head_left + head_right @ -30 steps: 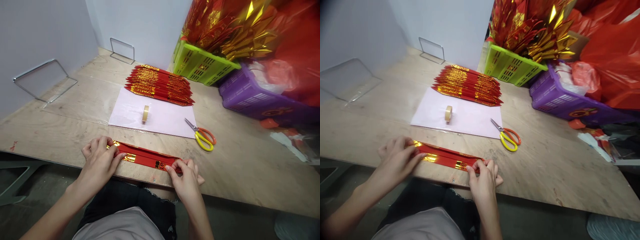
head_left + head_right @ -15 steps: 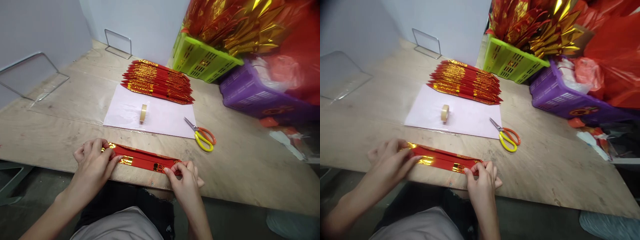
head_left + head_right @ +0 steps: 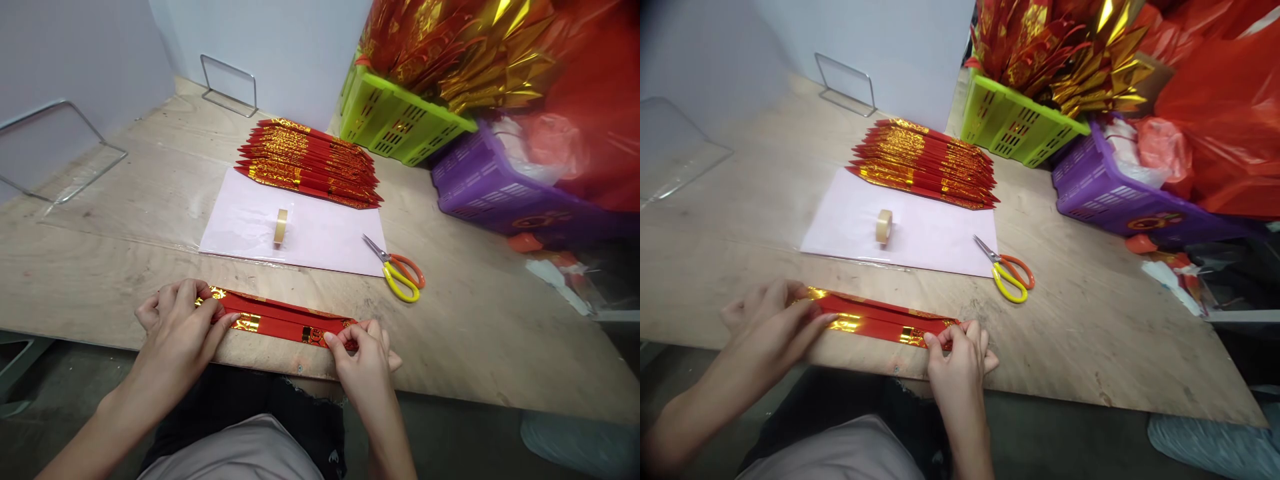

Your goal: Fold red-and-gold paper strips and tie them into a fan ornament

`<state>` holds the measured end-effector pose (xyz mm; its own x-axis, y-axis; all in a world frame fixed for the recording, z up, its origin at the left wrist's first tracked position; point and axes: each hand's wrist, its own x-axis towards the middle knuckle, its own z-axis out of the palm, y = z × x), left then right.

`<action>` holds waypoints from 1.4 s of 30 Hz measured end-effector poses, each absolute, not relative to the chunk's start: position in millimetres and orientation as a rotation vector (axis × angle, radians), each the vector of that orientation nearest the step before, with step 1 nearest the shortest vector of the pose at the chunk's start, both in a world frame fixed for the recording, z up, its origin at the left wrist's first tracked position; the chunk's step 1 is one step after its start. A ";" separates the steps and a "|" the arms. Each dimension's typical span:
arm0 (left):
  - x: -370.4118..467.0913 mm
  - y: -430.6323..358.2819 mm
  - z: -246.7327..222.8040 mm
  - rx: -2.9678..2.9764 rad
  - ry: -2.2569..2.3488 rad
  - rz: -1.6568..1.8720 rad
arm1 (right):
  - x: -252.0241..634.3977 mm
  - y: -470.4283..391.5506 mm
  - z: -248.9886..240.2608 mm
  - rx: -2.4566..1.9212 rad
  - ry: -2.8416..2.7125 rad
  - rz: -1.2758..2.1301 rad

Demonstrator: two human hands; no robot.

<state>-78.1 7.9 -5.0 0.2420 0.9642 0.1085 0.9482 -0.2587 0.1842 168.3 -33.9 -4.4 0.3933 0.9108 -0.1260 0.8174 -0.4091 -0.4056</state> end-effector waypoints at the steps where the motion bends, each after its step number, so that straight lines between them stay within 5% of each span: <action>1: -78.0 7.8 -5.3 2.413 1.862 0.308 | 168.0 -33.5 -3.9 -2.381 -1.518 0.480; 15: -74.0 7.4 -6.0 2.442 1.910 0.282 | 146.4 -33.7 -0.5 -2.373 -1.749 0.109; 26: -71.2 6.4 -4.8 2.400 1.952 0.251 | 131.4 -29.8 -11.0 -1.965 -1.936 0.423; 42: -73.3 7.6 -2.1 2.348 1.919 0.289 | 99.3 -4.4 23.5 -2.458 -2.056 0.350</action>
